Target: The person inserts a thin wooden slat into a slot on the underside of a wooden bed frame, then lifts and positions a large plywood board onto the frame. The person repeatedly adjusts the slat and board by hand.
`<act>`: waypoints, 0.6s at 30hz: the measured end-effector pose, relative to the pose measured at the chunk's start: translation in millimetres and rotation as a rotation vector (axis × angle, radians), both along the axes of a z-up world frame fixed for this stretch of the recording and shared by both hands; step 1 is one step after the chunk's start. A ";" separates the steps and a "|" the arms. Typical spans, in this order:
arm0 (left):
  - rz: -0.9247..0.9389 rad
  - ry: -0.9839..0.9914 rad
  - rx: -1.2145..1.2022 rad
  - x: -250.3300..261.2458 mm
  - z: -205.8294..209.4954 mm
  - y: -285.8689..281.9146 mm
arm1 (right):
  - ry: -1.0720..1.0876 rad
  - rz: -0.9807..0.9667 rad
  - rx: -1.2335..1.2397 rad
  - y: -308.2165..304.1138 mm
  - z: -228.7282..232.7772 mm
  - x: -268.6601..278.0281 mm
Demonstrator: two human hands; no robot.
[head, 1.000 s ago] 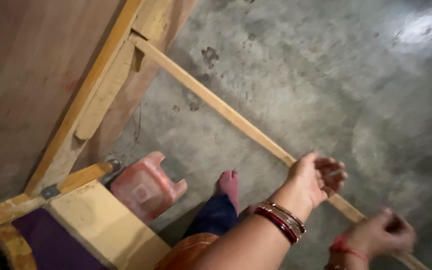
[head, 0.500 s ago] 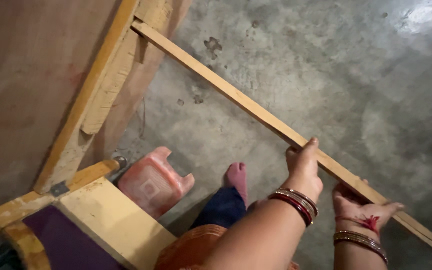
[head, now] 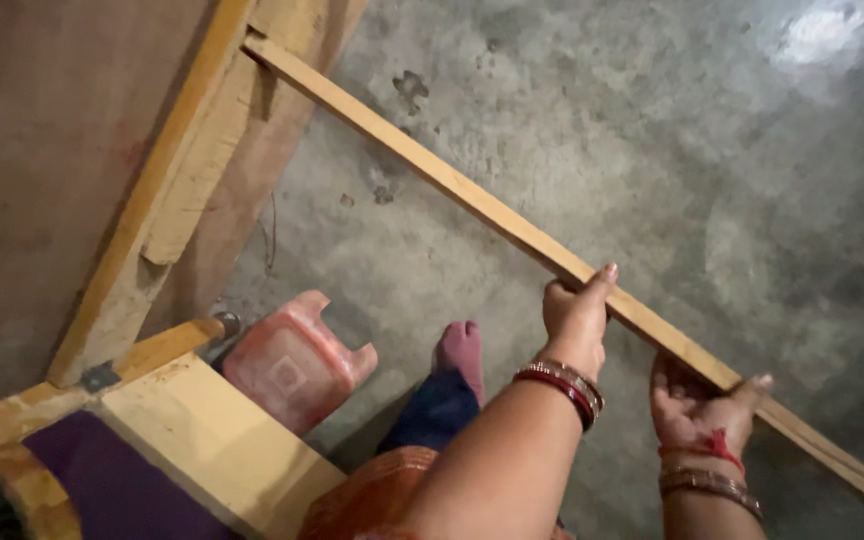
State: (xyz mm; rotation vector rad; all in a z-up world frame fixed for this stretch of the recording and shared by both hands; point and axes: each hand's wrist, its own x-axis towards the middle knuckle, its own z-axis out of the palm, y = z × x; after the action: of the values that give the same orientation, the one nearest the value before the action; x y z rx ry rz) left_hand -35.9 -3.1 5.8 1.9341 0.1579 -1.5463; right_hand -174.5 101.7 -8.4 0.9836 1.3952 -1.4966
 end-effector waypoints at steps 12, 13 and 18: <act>-0.026 -0.003 -0.091 -1.0 -4.5 10.3 | 0.064 -0.009 -0.230 20.1 -3.5 5.8; -0.036 -0.010 -0.105 -5.1 -7.9 16.0 | 0.079 0.003 -0.218 22.6 -4.4 5.9; 0.188 0.194 -0.185 -41.2 -10.7 34.4 | 0.028 -0.043 -0.269 14.4 9.6 7.1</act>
State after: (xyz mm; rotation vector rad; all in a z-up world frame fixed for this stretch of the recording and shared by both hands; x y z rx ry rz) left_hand -77.1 31.3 -4.9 1.5794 0.2623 -1.5626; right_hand -167.4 116.1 1.2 0.8306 1.1607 -1.6844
